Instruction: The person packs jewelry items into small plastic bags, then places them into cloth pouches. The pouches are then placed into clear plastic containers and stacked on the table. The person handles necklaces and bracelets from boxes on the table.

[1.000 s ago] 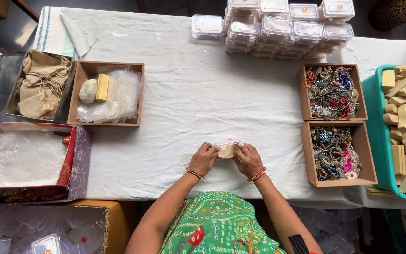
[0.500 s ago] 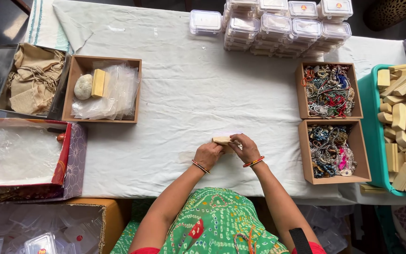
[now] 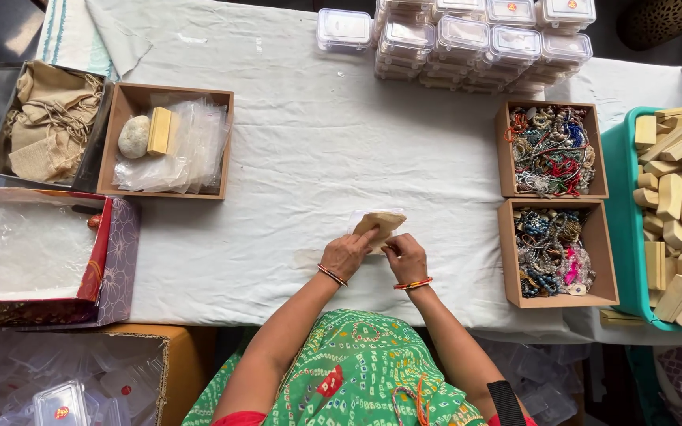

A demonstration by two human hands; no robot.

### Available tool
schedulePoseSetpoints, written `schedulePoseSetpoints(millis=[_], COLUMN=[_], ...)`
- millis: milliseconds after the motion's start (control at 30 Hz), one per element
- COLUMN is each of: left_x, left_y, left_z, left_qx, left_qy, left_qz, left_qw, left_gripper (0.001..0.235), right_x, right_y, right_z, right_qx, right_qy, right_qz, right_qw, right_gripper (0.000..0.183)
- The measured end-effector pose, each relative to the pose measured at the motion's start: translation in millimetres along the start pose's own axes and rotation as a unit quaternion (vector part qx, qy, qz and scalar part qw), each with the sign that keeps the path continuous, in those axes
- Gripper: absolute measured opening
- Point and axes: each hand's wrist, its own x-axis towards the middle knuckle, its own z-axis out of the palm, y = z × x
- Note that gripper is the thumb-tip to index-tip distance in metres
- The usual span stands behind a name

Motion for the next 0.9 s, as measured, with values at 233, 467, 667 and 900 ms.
schedulePoseSetpoints(millis=[233, 467, 667, 900], left_x=[-6, 9, 0, -13], left_y=[-4, 8, -7, -30], left_z=[8, -19, -14, -14], left_qx=[0.082, 0.161, 0.157, 0.025], left_qy=[0.078, 0.104, 0.058, 0.067], left_qz=[0.039, 0.092, 0.138, 0.154], left_qw=[0.993, 0.977, 0.976, 0.986], left_gripper=[0.067, 0.079, 0.038, 0.026], right_x=[-1, 17, 14, 14], right_y=[15, -48, -14, -3], right_z=[21, -22, -25, -23], right_qx=[-0.183, -0.151, -0.151, -0.102], right_qy=[-0.055, 0.134, 0.004, 0.017], right_qz=[-0.158, -0.235, -0.193, -0.334], right_qw=[0.969, 0.951, 0.97, 0.937], right_gripper=[0.013, 0.052, 0.04, 0.024])
